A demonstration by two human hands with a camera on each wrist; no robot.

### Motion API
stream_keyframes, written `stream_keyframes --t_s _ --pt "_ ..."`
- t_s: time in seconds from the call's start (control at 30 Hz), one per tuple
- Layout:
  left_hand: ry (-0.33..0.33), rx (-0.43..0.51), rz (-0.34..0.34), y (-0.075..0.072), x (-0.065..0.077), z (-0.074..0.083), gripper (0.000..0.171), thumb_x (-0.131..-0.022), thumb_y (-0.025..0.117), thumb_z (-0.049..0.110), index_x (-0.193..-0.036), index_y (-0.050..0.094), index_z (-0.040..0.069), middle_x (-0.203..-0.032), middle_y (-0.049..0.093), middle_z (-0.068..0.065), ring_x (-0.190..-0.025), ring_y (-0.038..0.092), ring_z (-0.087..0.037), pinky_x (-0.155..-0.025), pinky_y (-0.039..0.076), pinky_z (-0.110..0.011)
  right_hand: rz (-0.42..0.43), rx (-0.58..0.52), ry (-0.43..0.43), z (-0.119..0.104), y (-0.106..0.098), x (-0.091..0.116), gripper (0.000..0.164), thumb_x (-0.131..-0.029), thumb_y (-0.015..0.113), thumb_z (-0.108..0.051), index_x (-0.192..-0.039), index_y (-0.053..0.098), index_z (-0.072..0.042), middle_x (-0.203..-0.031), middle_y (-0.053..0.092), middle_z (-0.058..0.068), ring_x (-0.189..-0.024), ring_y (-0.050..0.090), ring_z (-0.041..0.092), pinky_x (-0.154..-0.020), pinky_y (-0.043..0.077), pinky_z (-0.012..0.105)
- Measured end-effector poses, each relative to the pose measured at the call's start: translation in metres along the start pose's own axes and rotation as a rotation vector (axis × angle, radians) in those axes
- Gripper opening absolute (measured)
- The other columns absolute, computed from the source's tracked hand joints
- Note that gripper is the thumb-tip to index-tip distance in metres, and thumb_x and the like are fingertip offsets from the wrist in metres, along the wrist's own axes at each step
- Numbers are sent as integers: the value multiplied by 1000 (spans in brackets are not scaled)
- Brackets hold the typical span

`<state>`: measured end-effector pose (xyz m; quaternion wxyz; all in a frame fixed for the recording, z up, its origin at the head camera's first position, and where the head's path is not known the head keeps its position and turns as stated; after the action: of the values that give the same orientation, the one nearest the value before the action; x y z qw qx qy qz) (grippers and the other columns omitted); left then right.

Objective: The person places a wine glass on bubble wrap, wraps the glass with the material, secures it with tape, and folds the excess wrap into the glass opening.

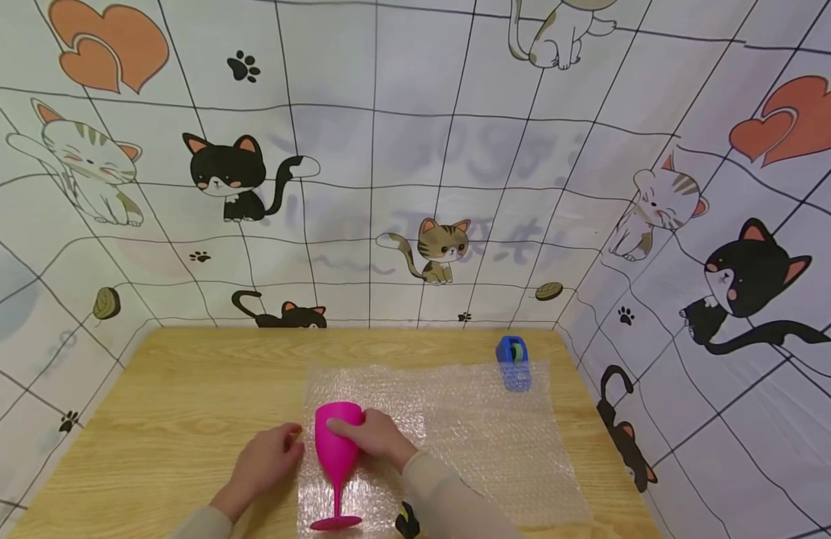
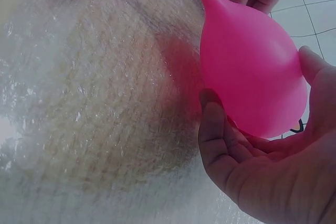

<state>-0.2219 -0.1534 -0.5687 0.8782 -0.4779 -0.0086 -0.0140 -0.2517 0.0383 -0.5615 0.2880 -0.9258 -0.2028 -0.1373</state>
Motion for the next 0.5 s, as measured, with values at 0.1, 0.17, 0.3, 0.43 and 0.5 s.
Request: stream_keyframes --t_s 0.1,0.17,0.3,0.43,0.5 --pt "-40 46 -27 1 -1 -2 32 -89 63 18 -116 67 3 -75 60 2 -63 48 -12 -57 42 -30 14 9 9 0 0 0 77 -82 63 -66 -119 60 1 -99 67 8 -89 62 20 -76 52 38" --pt "-45 67 -18 0 -2 -2 31 -89 62 18 -115 67 2 -79 65 0 -66 52 -12 -60 46 -32 25 23 14 1 0 0 78 -82 63 -66 -120 59 1 -100 67 9 -91 62 21 -77 53 40" --pt "-66 170 -17 -2 -3 -2 30 -89 59 14 -113 67 -2 -80 66 -3 -68 55 -13 -62 47 -32 32 27 20 2 1 0 77 -82 63 -66 -120 58 1 -102 66 10 -92 62 22 -78 53 41" --pt "-102 273 -41 -1 -4 -2 31 -89 57 11 -115 65 -4 -73 61 -1 -60 51 -12 -56 41 -26 33 31 29 2 2 0 78 -81 63 -67 -121 58 0 -103 66 9 -94 62 22 -80 54 42" --pt "-123 296 -35 -1 -4 -3 32 -89 56 11 -117 64 -5 -74 62 0 -60 51 -10 -56 41 -25 33 32 34 3 2 -1 80 -81 62 -68 -122 57 1 -105 66 10 -95 62 23 -81 54 43"
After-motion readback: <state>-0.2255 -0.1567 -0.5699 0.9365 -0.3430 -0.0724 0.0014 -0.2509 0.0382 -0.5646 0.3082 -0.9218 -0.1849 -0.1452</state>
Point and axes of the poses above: each hand's wrist, its own x-axis away from the middle knuckle, its own y-axis out of the palm, z = x × y, the point moved 8 cm from there along -x, towards the middle knuckle
